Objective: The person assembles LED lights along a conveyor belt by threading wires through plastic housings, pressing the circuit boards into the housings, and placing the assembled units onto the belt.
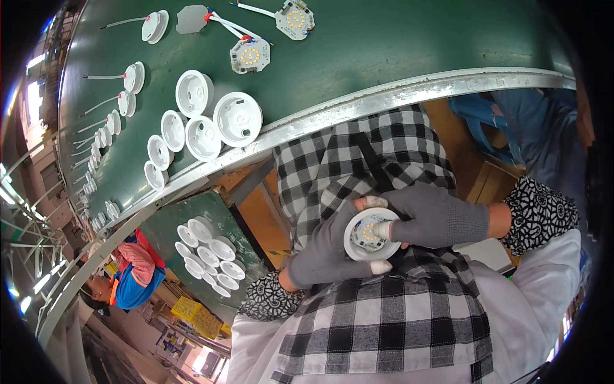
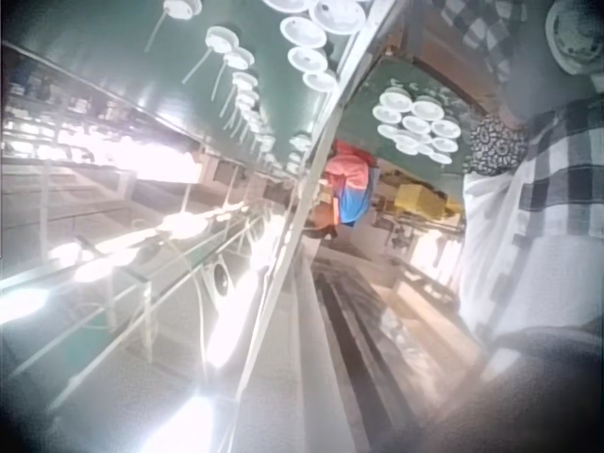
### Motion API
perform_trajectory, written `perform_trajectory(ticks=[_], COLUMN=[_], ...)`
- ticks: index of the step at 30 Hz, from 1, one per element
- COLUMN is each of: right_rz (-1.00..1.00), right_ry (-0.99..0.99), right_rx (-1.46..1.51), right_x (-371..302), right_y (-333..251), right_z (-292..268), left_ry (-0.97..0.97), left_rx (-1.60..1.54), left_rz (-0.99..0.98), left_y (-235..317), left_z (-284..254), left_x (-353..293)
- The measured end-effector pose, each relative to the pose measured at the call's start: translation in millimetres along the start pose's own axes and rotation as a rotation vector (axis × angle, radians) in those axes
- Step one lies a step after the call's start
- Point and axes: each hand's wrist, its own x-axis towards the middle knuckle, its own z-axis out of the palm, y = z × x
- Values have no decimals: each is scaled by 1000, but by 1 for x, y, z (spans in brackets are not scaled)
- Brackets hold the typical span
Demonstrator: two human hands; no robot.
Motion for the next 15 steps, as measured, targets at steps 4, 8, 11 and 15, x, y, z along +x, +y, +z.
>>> perform_trajectory(ticks=[4,8,11,15], right_rz=[-23,-108,-185,-169], right_ry=[-117,-49,100,196], right_rx=[65,98,142,70], right_x=[0,5,1,5], right_y=[-10,2,8,15], right_z=[-3,7,21,24], left_ry=[-97,-146,-132,-71], left_rx=[65,-99,-54,-35], left_rz=[-8,-68,-8,41], left_y=[11,5,-3,-14], left_z=[-11,-7,1,9], left_x=[2,2,0,2])
